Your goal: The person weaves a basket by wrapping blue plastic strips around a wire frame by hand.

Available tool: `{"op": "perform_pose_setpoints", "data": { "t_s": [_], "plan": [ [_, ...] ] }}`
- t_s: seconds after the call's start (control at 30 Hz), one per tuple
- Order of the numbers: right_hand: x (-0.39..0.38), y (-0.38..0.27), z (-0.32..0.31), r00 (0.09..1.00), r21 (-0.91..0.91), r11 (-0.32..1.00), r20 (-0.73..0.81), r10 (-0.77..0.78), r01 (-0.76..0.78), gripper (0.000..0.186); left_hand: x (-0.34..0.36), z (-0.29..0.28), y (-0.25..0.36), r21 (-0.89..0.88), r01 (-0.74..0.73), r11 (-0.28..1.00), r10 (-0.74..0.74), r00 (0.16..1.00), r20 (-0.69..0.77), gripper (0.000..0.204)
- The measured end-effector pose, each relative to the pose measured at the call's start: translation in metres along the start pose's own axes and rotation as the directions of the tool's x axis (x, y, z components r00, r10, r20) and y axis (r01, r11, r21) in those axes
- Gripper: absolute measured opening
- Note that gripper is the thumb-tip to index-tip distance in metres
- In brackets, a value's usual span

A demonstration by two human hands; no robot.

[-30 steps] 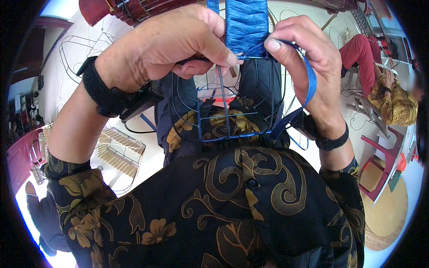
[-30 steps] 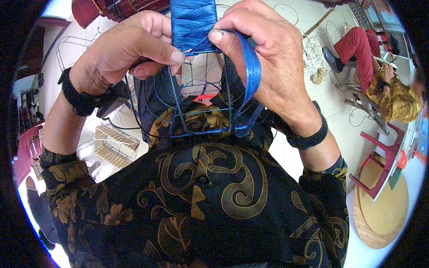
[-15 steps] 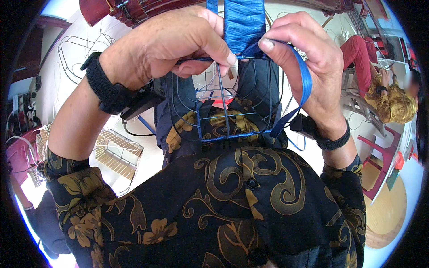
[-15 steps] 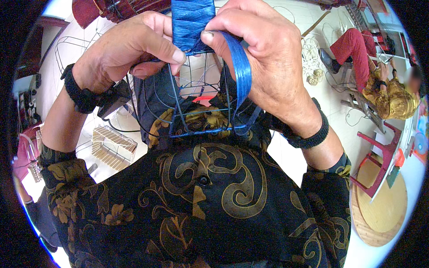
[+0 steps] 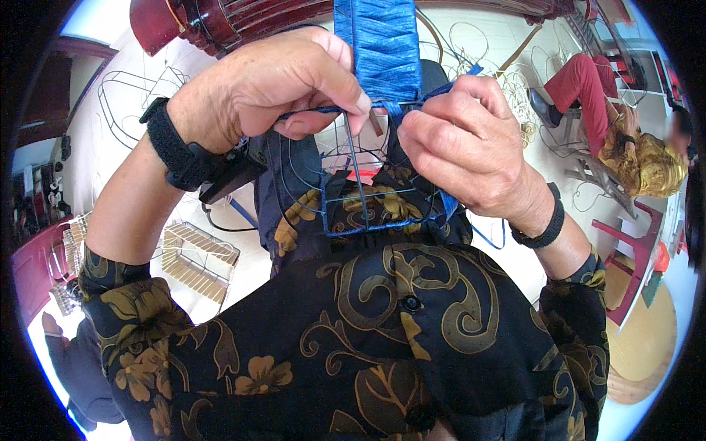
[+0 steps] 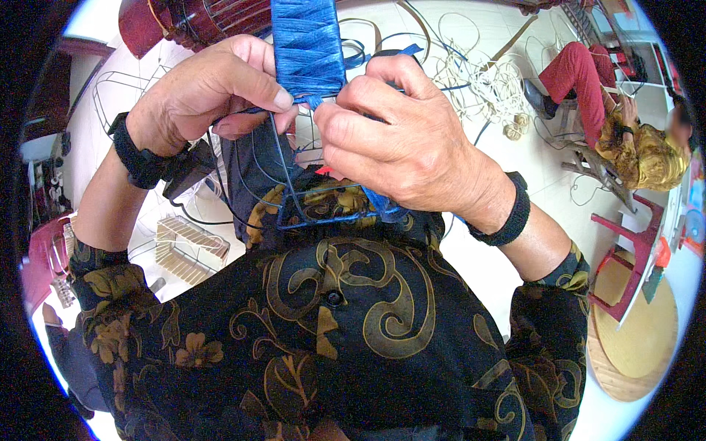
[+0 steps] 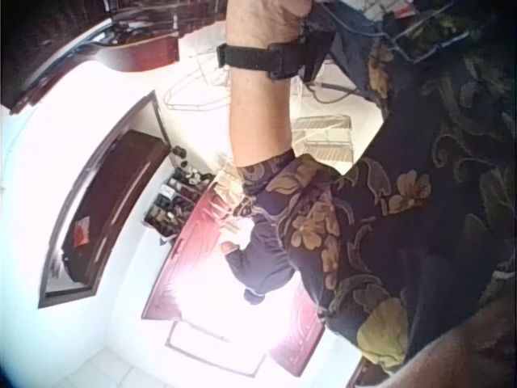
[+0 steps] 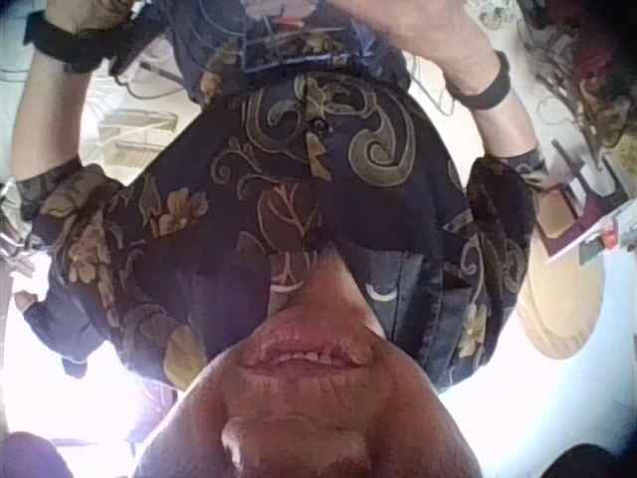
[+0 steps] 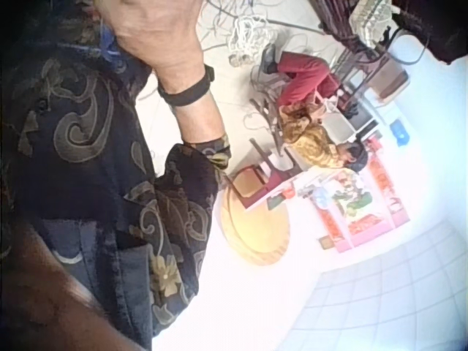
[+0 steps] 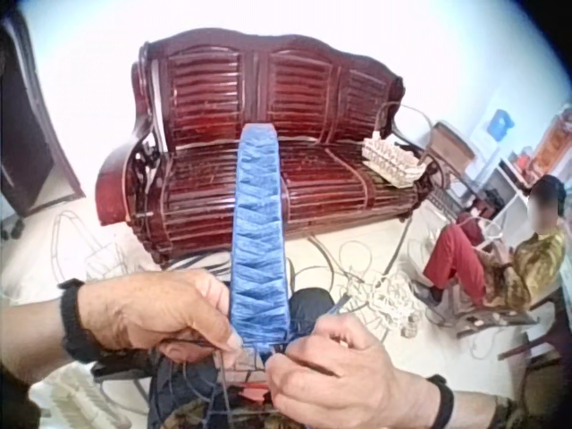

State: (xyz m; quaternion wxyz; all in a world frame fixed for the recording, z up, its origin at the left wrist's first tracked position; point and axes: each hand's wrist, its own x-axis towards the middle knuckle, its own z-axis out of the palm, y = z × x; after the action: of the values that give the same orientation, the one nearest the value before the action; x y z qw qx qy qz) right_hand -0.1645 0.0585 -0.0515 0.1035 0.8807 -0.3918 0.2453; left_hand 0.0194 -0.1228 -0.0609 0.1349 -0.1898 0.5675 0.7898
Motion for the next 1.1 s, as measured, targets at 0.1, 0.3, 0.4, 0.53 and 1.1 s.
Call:
{"op": "perform_pose_setpoints", "data": {
  "t_s": [0.1,0.3,0.4,0.53,1.1],
  "plan": [
    [0.0,0.002,-0.002,1.0,0.022,1.0,0.003,0.001,-0.001,0.023,0.003,0.002,-0.001,-0.061,0.02,0.998,-0.021,1.0,-0.01,0.016],
    [-0.007,0.01,-0.003,0.997,-0.003,0.998,0.036,-0.066,0.066,0.02,0.003,0.011,0.009,0.107,0.08,0.991,-0.073,0.995,-0.073,0.017],
    [-0.007,0.004,-0.002,0.999,-0.009,0.999,0.024,-0.041,0.041,0.019,0.005,0.018,0.008,0.108,0.038,0.993,-0.023,0.991,-0.133,0.017],
    [-0.009,0.001,-0.004,0.999,-0.034,0.999,0.044,-0.004,0.005,0.019,0.007,0.016,0.007,0.117,0.061,0.991,-0.048,0.992,-0.115,0.016],
    [0.012,0.007,-0.008,0.92,0.19,0.911,-0.067,0.385,-0.367,0.016,-0.002,0.006,-0.002,-0.049,-0.061,0.997,0.06,0.998,-0.006,0.012]
  ]
}}
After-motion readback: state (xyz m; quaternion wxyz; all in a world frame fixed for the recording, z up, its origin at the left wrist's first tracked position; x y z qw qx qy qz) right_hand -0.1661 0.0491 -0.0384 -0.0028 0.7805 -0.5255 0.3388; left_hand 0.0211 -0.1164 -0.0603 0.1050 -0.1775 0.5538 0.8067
